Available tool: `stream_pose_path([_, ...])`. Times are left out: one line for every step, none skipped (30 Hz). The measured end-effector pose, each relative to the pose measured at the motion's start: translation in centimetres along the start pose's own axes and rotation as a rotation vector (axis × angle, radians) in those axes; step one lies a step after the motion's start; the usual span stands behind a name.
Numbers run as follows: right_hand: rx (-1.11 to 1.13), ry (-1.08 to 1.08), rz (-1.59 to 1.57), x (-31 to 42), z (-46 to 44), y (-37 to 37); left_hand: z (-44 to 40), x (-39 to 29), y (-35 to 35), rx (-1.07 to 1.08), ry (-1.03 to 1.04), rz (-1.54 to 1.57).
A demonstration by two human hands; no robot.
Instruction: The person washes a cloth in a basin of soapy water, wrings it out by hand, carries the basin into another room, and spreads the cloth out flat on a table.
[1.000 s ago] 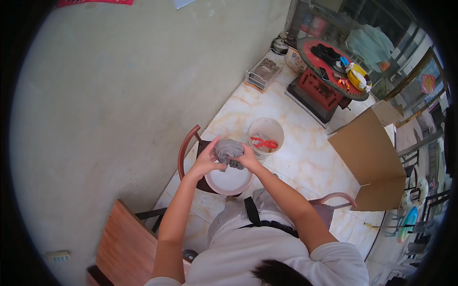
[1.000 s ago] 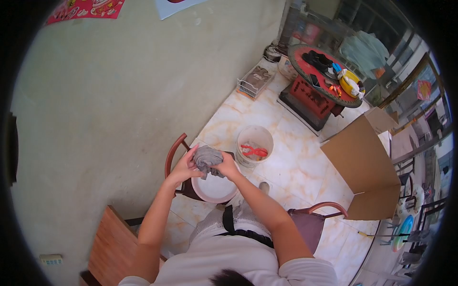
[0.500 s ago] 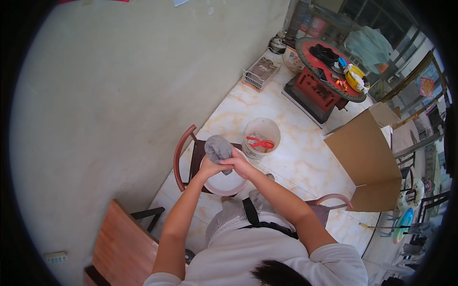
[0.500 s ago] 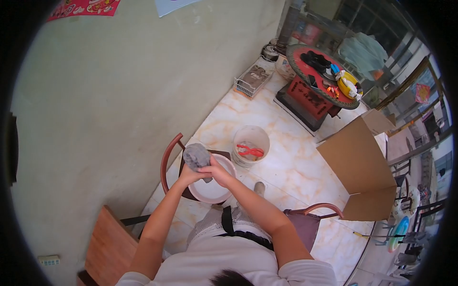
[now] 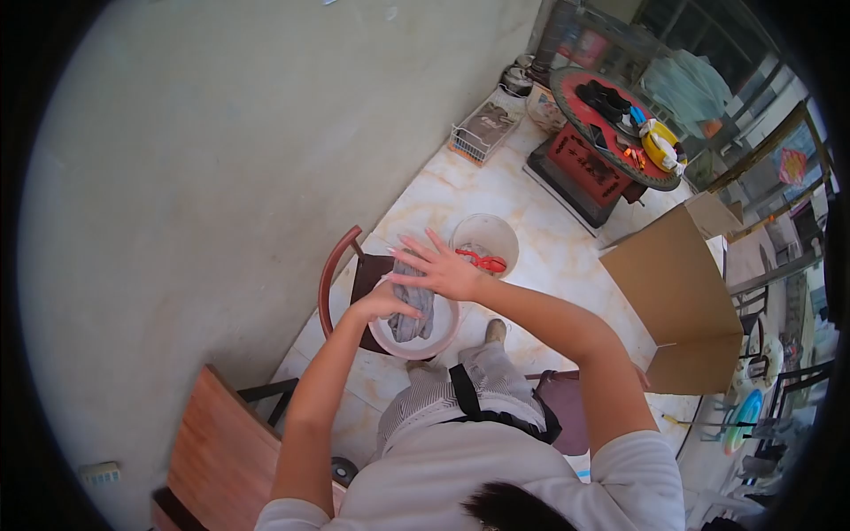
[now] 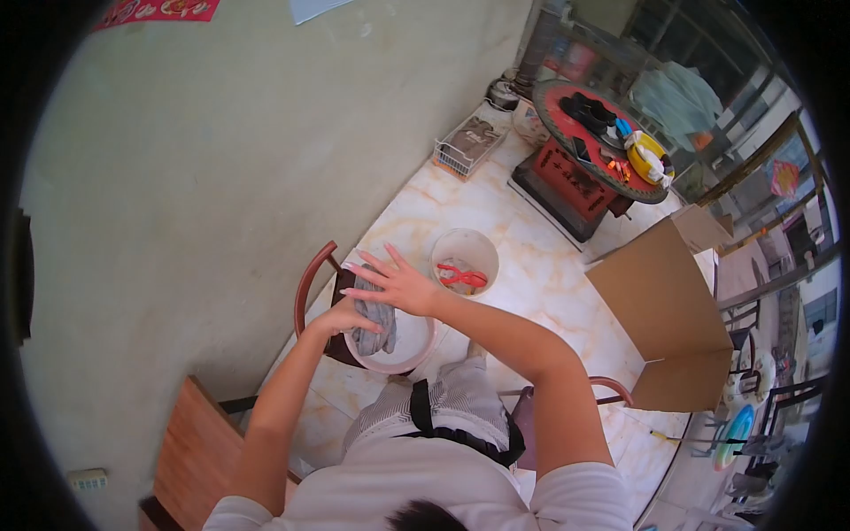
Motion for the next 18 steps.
stream_pose_path([0.022,-0.022,0.006,0.2,-0.2,0.5,-0.1,0.2,0.0,0.032,-0.022,-0.056])
stream_pose_path([0.045,-0.043,0.012,0.5,-0.3,1.3,-0.3,0.5,0.0,0.066,-0.044,-0.111])
stream_pose_path([0.065,-0.062,0.020,0.8,-0.4,2.0,-0.3,0.8,0.1,0.101,-0.065,-0.169])
stream_pose_path([0.206,-0.019,-0.042,0.5,-0.5,3.6,-0.3,0.5,0.4,0.113,-0.047,-0.146])
stream_pose_path([0.347,0.025,-0.103,0.3,-0.3,5.2,-0.3,0.2,0.8,0.124,-0.029,-0.121])
stream_pose_path([0.488,0.064,-0.165,0.1,0.1,6.8,-0.3,-0.1,1.1,0.132,-0.009,-0.095])
stream_pose_path([0.471,0.099,-0.160,-0.2,0.2,7.8,-0.5,-0.1,0.8,0.114,0.035,-0.103])
stream_pose_path([0.455,0.133,-0.157,-0.5,0.4,9.2,-0.7,0.3,0.5,0.096,0.078,-0.111])
stream_pose_path([0.439,0.167,-0.155,-0.6,0.2,9.7,-0.7,0.2,0.4,0.079,0.121,-0.118])
stream_pose_path([0.464,0.194,-0.163,-0.7,0.2,10.3,-0.5,-0.1,-0.1,0.016,0.168,-0.197])
stream_pose_path([0.488,0.219,-0.170,-0.9,0.1,10.8,-0.3,-0.4,-0.2,-0.048,0.216,-0.276])
stream_pose_path([0.513,0.245,-0.176,-1.2,-0.1,11.2,0.0,-1.2,-0.3,-0.112,0.264,-0.355])
stream_pose_path([0.548,0.242,-0.194,-1.1,0.0,11.8,0.1,-0.5,-0.4,-0.127,0.151,-0.488])
stream_pose_path([0.584,0.242,-0.213,-1.1,0.2,12.4,0.5,0.0,-0.5,-0.139,0.035,-0.619])
stream_pose_path([0.620,0.242,-0.231,-1.0,0.3,12.9,0.8,0.3,-0.7,-0.149,-0.081,-0.748])
stream_pose_path([0.721,0.252,-0.263,-1.0,0.9,13.6,0.6,0.0,-0.2,-0.137,-0.103,-0.873])
stream_pose_path([0.824,0.258,-0.294,-0.9,1.7,14.3,0.4,-0.2,0.3,-0.126,-0.128,-0.996])
stream_pose_path([0.926,0.256,-0.326,-0.4,2.1,14.9,0.6,-0.2,0.2,-0.119,-0.159,-1.118])
Point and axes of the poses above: each hand's wrist, its own z-axis away from the middle knuckle, its own y-axis out of the palm, x = y × z, the point moved 10 cm from there along -z, towards the middle knuckle, and after that the axes turned 11 degrees about y, right-handed, at the moved point
